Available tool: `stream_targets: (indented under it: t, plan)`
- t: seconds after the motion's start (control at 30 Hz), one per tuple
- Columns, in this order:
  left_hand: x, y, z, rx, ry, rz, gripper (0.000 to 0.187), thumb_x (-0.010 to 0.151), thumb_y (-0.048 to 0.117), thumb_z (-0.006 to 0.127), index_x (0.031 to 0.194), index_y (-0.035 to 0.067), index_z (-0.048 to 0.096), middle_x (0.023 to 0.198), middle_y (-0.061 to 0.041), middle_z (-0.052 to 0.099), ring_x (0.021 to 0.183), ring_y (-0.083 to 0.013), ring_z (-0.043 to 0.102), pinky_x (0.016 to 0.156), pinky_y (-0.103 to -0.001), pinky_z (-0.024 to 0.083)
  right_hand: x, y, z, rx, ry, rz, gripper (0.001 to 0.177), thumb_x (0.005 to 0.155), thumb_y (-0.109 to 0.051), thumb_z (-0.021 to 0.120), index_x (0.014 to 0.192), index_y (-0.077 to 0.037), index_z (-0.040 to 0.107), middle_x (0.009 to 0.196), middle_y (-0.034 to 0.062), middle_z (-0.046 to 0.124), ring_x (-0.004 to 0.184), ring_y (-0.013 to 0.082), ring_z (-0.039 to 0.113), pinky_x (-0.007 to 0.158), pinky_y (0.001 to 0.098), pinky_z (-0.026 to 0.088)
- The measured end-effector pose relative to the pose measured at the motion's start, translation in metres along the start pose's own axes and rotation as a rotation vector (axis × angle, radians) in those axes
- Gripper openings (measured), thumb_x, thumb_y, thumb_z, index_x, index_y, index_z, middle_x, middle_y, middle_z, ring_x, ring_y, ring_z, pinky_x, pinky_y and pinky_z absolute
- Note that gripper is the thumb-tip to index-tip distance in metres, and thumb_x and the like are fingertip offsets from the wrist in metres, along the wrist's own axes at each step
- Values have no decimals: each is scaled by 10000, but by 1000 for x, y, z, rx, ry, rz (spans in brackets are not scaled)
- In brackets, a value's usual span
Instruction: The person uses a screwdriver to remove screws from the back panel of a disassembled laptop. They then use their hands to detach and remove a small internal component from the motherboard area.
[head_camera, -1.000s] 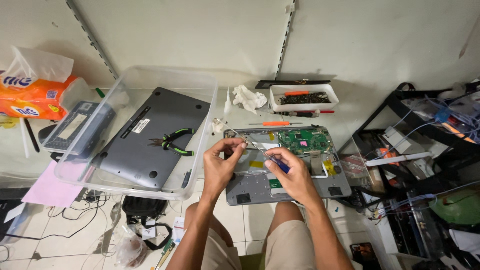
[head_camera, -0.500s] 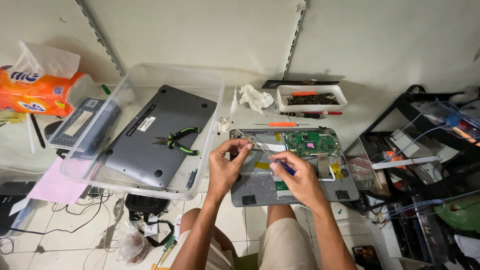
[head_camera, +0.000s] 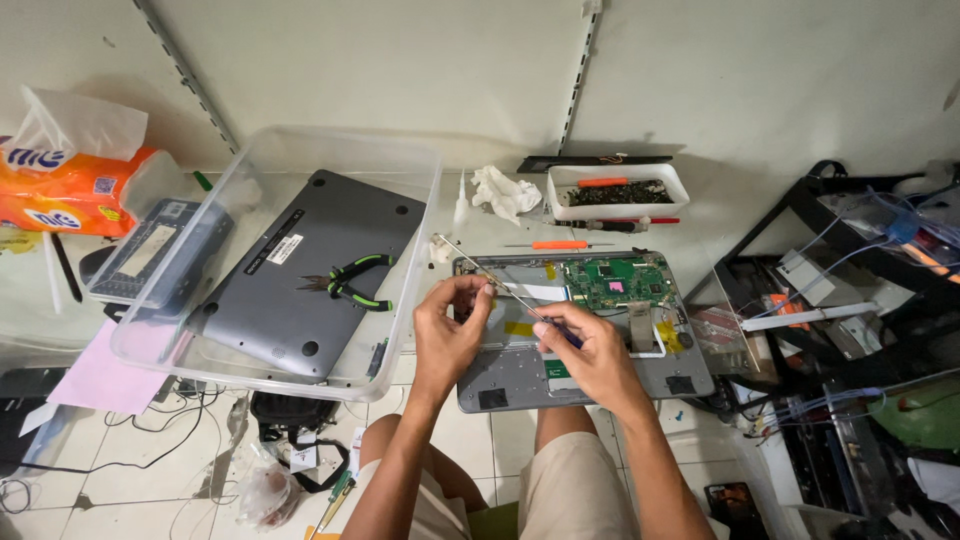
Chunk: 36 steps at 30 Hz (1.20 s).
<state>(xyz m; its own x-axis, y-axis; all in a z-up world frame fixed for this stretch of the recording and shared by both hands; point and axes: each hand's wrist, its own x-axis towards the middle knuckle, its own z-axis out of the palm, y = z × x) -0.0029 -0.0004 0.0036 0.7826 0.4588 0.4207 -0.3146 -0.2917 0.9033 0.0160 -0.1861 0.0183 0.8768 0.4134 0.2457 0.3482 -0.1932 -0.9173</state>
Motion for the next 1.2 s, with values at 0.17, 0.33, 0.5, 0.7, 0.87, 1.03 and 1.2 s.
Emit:
stream_targets:
  t: [0.17, 0.33, 0.5, 0.7, 0.87, 1.03, 1.2]
  plan:
    - [-2, 6, -1, 38, 22, 45, 43, 861, 112, 711, 855, 100, 751, 626, -68, 658, 578, -169, 574, 609, -289, 482, -3, -5, 2, -21, 10, 10, 206, 907, -123, 656, 1090, -70, 731, 680, 122, 747, 654, 149, 698, 658, 304, 543]
    - [0, 6, 0, 20, 12, 52, 82, 889, 105, 679, 844, 97, 748, 613, -72, 652, 568, -173, 561, 595, -293, 478, -1, -6, 1, -30, 9, 1, 195, 918, -122, 640, 1085, -65, 722, 681, 122, 748, 649, 161, 706, 658, 312, 546]
    - [-2, 7, 0, -14, 19, 46, 40, 829, 98, 746, 868, 93, 751, 626, -72, 631, 602, -142, 556, 607, -278, 472, -1, 0, -1, -34, 14, -3, 191, 930, -141, 626, 1078, -80, 730, 688, 106, 752, 666, 157, 713, 667, 311, 551]
    - [-2, 13, -1, -62, 10, 7, 31, 831, 103, 766, 858, 88, 764, 642, -79, 661, 614, -128, 572, 603, -268, 471, -3, -2, 0, -49, 19, -21, 188, 930, -159, 631, 1066, -86, 737, 685, 105, 754, 669, 162, 718, 655, 314, 550]
    - [1, 9, -3, -125, -17, -47, 29, 848, 104, 752, 859, 112, 778, 680, -52, 719, 613, -83, 556, 608, -252, 483, -3, -1, 0, -28, 30, -53, 187, 930, -140, 620, 1055, -62, 735, 672, 117, 742, 645, 170, 692, 629, 318, 541]
    - [1, 8, -4, -193, -3, -85, 63, 865, 68, 716, 906, 90, 758, 769, -75, 761, 647, -84, 595, 648, -257, 515, -7, 10, -10, 56, 160, -83, 234, 971, -122, 534, 1103, -39, 708, 626, 113, 690, 567, 150, 588, 565, 268, 486]
    - [3, 1, 1, -371, -20, -153, 78, 914, 67, 663, 966, 30, 708, 875, -109, 760, 720, -109, 623, 700, -262, 542, -22, -6, -25, -97, 164, -191, 189, 923, -120, 589, 992, -63, 755, 542, 71, 659, 495, 144, 576, 489, 258, 473]
